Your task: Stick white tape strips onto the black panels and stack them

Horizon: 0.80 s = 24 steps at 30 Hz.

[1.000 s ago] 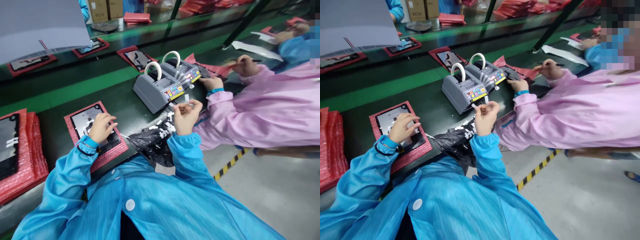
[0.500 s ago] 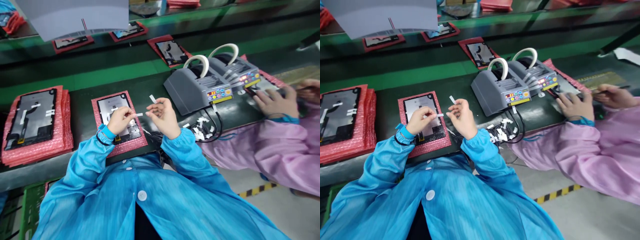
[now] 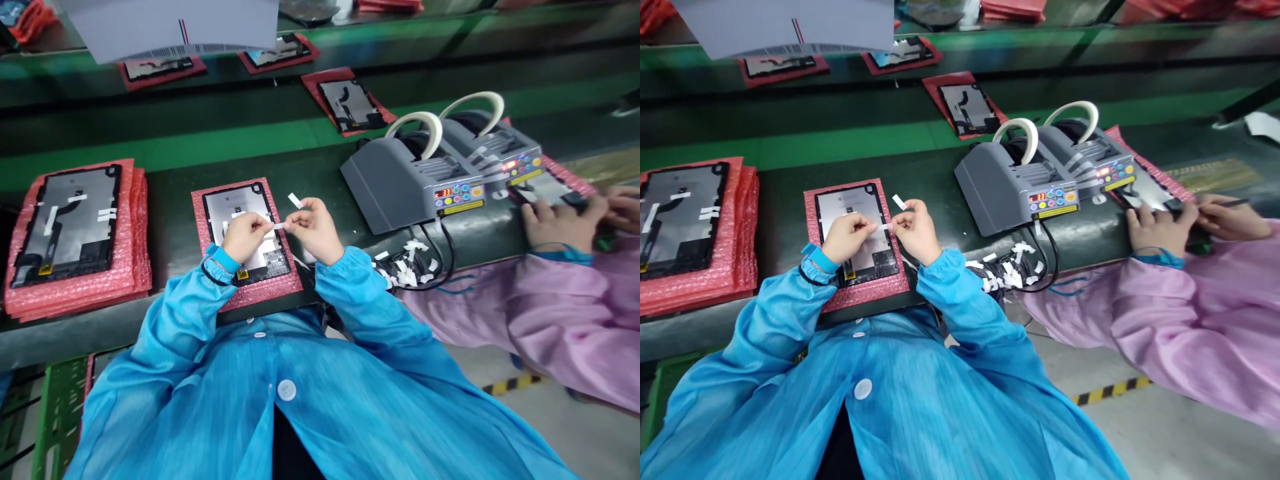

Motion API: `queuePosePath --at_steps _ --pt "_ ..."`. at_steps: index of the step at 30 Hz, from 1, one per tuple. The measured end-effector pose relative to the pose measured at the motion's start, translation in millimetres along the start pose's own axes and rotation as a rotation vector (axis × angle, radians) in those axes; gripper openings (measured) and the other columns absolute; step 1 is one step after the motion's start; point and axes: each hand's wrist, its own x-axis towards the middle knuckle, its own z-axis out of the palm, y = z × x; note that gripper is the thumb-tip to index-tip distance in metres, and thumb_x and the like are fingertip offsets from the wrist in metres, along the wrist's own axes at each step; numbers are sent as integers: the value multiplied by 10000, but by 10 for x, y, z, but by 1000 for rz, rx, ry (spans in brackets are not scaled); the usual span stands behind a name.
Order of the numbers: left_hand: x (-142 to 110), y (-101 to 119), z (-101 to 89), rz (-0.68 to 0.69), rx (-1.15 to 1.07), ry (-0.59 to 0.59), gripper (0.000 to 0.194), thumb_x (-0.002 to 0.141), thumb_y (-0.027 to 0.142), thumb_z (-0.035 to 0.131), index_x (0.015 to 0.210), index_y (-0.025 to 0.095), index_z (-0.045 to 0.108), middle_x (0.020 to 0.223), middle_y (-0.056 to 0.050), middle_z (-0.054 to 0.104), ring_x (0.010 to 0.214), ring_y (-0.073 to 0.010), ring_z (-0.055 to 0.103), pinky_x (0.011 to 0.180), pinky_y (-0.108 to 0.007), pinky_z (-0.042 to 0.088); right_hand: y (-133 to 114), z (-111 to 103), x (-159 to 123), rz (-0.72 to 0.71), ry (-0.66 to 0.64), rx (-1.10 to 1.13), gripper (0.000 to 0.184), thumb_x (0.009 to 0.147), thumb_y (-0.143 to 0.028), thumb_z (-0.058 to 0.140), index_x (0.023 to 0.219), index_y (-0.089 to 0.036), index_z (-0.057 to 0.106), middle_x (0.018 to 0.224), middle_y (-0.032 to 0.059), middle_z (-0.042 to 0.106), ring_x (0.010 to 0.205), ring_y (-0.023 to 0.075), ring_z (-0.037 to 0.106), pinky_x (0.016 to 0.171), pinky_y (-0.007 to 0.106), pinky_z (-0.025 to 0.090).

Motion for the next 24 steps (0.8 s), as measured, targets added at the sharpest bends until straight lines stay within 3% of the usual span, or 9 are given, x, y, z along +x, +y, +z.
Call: queuePosePath --at_steps 3,7,18,24 --pt "62 7 74 -93 231 -4 168 821 262 541 758 161 659 834 -70 669 838 -209 589 753 -328 438 134 28 125 102 3 -66 478 580 -192 650 880 -241 281 603 -100 557 533 103 550 556 243 427" --pt "115 21 134 -110 411 -33 216 849 284 504 832 164 683 1009 -117 653 1034 -281 543 839 -393 426 194 67 216 175 28 -192 442 574 -130 596 862 -239 279 543 -118 525 503 116 548 531 236 408" --pt "98 56 131 -115 473 -96 258 865 303 476 900 161 689 1069 -132 619 1117 -311 485 899 -442 402 164 69 215 131 -11 -395 389 602 -86 552 867 -229 306 555 -93 549 553 138 576 593 259 428" --pt "91 50 163 -92 470 -69 216 846 288 502 824 161 676 1004 -133 620 1083 -318 495 880 -455 395 105 80 235 159 -32 -525 383 605 -54 563 868 -219 338 571 -76 547 627 150 580 651 267 415"
